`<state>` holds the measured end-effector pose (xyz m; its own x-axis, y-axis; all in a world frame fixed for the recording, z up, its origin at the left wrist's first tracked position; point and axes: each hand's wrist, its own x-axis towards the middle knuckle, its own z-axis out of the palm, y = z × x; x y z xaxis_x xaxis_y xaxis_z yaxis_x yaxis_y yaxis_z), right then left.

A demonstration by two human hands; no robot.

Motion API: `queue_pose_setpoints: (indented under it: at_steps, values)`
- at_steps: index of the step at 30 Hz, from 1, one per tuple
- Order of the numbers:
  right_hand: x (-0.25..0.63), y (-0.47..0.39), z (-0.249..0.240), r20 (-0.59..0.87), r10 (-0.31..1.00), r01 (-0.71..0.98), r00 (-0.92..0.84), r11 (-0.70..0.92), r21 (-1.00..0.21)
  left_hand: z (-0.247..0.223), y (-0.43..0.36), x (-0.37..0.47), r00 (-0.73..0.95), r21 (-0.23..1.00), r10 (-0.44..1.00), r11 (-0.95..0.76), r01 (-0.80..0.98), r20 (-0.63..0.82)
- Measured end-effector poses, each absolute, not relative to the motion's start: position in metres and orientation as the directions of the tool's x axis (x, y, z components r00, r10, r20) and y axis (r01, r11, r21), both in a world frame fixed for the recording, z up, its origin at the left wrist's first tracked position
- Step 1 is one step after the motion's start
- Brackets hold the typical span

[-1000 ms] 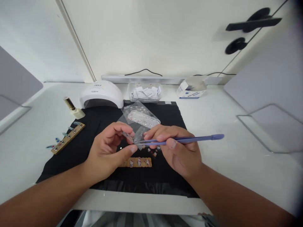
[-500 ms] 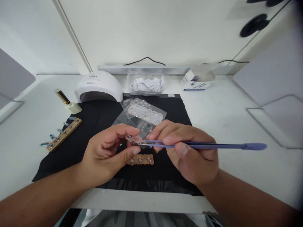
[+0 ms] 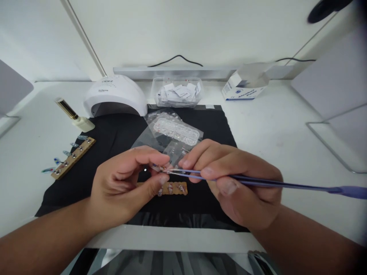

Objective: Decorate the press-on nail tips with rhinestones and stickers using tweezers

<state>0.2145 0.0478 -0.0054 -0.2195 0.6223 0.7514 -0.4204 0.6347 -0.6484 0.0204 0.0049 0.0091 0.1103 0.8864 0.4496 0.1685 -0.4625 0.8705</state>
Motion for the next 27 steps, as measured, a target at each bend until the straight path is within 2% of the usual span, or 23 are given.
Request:
queue_pose_setpoints:
  at_steps: [18,27]
  values:
    - [0.2175,0.0497,-0.0029,0.75,0.614,-0.408,-0.246,0.636,-0.655,0.011,0.0029,0.0205,0.17,0.764,0.822,-0.568,0.305,0.544]
    - [0.2166,0.0466,-0.0051,0.745,0.621,-0.339,-0.245,0.665,-0.666,0.015,0.003,0.0236,0.113,0.808,0.873,-0.483,0.336,0.475]
